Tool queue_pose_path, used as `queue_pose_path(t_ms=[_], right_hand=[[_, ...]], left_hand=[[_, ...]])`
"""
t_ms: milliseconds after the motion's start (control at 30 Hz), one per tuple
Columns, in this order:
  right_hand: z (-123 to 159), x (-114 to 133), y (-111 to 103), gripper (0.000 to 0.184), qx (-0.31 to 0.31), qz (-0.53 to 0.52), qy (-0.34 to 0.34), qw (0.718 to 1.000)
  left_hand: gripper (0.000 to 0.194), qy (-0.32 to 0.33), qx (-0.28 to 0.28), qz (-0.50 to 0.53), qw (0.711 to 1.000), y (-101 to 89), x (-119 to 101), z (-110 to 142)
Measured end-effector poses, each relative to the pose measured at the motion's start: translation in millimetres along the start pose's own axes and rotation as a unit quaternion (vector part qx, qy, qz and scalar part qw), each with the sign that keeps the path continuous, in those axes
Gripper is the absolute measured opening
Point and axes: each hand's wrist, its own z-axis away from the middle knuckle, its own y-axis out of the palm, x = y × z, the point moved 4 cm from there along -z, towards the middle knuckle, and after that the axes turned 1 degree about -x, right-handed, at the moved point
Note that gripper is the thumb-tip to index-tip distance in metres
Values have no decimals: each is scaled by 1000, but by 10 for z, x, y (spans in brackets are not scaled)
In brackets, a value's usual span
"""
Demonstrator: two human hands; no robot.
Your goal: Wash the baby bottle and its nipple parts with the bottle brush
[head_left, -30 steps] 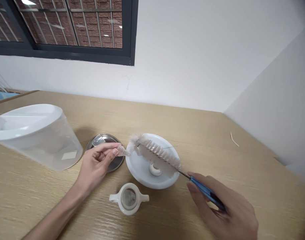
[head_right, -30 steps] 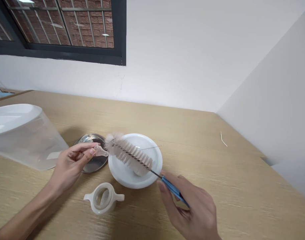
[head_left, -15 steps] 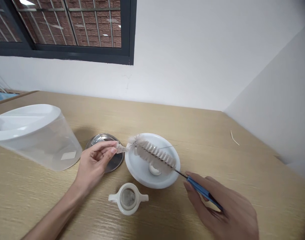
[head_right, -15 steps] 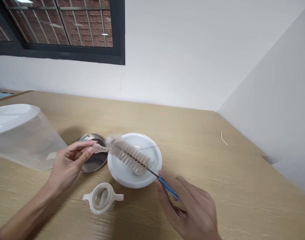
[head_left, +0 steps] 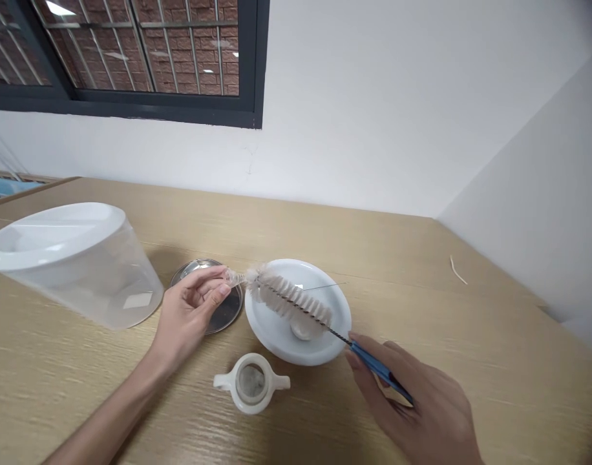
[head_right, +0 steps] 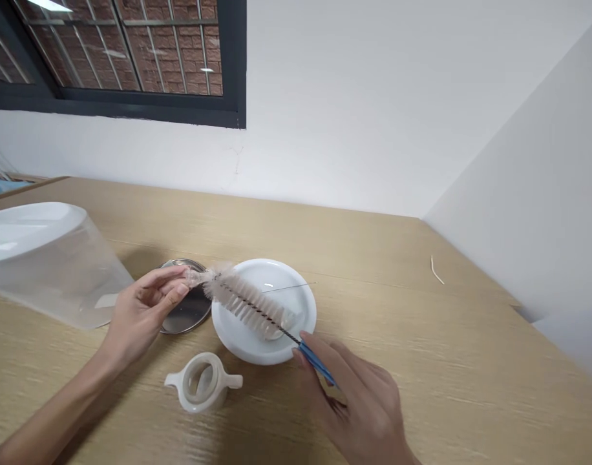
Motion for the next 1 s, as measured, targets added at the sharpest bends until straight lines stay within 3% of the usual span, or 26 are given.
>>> queue_pose_path(t_ms=[267,433,600,833,1000], right_hand=[[-71,-36,-72,11,-20,32,52,998],[-51,9,-45,16,-39,29,79,996],[-40,70,-18,17,-42,25,87,995],[-64,-36,3,14,-18,11,16,1000],[-79,-119,-74,9,-50,46,54,996]], left_hand=[[51,-56,56,22,997,26,57,2],[61,-44,78,24,996,73,14,18],[53,-56,88,18,994,123,10,42],[47,-41,73,22,996,110,8,36],[39,5,68,-42,997,56,113,23]])
